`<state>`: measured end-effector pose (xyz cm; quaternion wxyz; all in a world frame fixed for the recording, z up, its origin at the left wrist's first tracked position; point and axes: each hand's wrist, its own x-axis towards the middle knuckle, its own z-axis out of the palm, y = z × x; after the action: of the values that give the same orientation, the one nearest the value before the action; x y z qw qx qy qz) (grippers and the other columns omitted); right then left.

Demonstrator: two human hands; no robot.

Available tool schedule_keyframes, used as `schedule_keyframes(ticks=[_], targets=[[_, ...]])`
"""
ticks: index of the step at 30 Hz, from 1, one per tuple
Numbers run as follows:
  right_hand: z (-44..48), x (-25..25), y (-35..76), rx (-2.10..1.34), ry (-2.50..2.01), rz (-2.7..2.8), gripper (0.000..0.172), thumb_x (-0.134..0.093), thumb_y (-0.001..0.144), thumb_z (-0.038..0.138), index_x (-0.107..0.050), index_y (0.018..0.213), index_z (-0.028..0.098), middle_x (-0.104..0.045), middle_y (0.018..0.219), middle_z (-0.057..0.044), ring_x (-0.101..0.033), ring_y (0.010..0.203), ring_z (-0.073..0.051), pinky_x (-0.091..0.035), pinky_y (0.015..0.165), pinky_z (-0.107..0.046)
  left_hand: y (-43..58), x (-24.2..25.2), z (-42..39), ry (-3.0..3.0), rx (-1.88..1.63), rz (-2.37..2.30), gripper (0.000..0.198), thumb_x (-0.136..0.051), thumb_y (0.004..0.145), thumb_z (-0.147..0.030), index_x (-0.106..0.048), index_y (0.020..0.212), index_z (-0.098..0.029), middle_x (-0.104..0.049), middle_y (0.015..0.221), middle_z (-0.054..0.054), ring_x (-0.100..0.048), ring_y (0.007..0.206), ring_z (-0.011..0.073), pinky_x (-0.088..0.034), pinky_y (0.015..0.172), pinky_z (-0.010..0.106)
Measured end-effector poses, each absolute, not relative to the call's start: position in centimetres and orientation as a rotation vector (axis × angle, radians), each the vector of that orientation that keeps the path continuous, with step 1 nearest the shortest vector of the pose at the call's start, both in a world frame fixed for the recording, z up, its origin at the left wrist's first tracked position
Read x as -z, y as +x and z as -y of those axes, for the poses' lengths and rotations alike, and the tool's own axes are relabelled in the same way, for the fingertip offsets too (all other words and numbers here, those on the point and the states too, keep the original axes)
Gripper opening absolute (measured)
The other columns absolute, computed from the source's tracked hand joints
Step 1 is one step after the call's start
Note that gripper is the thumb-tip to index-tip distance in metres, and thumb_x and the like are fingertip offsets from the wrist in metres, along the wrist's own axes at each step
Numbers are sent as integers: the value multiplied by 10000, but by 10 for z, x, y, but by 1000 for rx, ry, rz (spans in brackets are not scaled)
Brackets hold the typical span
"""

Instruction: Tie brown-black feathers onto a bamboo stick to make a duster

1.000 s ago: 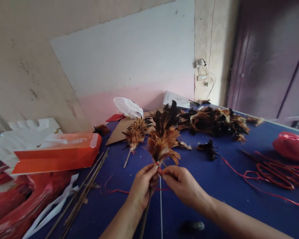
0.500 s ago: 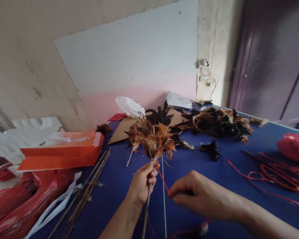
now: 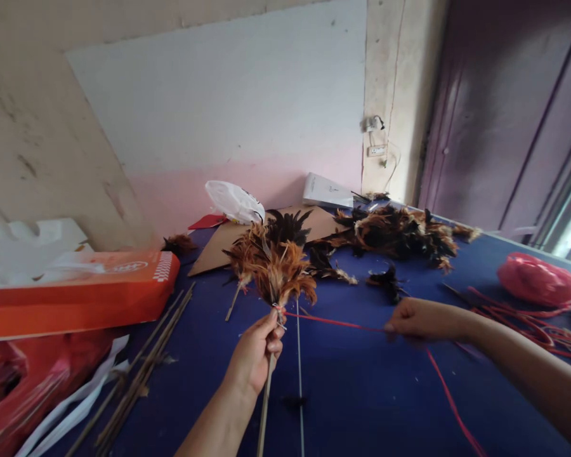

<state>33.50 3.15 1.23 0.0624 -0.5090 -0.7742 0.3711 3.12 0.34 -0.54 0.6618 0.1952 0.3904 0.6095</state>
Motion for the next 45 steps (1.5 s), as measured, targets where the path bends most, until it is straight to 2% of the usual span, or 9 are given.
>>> schedule_keyframes(ticks=[4,8,14,19,22,26,29,36,45], targets=[[-74,-5,326,-410,-1766,2360,314,-486,794,323,-683,611,161,-636,605,-38,-552,566,-119,-379,571,-213,27,9,-8,326,-1369,-829,142,-443,850,-64,-565,780,-47,-494,709,38,-402,435,-3,-266,287,63],[-101,2,315,-177,-1977,2174,179,-534,735,204,-704,787,182,-674,814,-88,-619,791,-215,-419,687,-277,17,8,-13,313,-1406,-745,160,-414,865,-68,-556,794,-52,-487,712,38,-397,429,-6,-262,282,60],[-120,17,306,-31,-2047,1937,350,-489,778,195,-578,1116,179,-575,1104,-151,-591,953,-250,-434,754,-323,9,0,-13,356,-1459,-679,189,-390,871,-61,-560,788,-63,-494,723,44,-401,433,-2,-265,278,61],[-147,24,275,-171,-1978,1831,231,-569,752,267,-650,949,176,-616,1021,-120,-586,962,-234,-430,760,-283,11,-1,-11,346,-1440,-687,187,-397,872,-71,-558,776,-70,-491,720,42,-390,429,-4,-263,279,63],[-163,25,272,-369,-1962,1704,116,-595,734,221,-665,746,128,-652,771,-103,-620,815,-220,-438,657,-259,7,-1,-12,317,-1453,-675,189,-390,874,-68,-555,783,-71,-488,723,42,-394,427,-5,-262,281,62],[-172,24,283,-678,-1808,1545,184,-554,814,279,-630,773,117,-578,558,0,-563,535,-108,-413,497,-205,2,-1,-15,282,-1465,-630,224,-346,882,-53,-556,810,-81,-487,719,40,-404,427,-1,-269,284,59],[-170,25,286,-872,-1691,1451,227,-505,868,322,-588,844,112,-566,619,31,-510,478,-62,-433,468,-197,1,-1,-14,276,-1467,-616,224,-346,884,-61,-561,825,-87,-488,715,36,-406,425,0,-272,285,58],[-178,18,262,-999,-1514,1284,241,-505,873,289,-544,1046,126,-591,950,-48,-588,751,-127,-512,637,-288,3,0,-15,266,-1478,-634,209,-374,872,-56,-562,781,-77,-494,713,41,-410,419,-1,-274,285,62],[-179,27,239,-971,-1507,1347,237,-511,871,279,-549,1047,125,-603,944,-46,-598,758,-130,-518,651,-297,2,3,-16,303,-1471,-652,180,-390,863,-44,-557,800,-70,-483,736,36,-397,434,-5,-268,287,65]])
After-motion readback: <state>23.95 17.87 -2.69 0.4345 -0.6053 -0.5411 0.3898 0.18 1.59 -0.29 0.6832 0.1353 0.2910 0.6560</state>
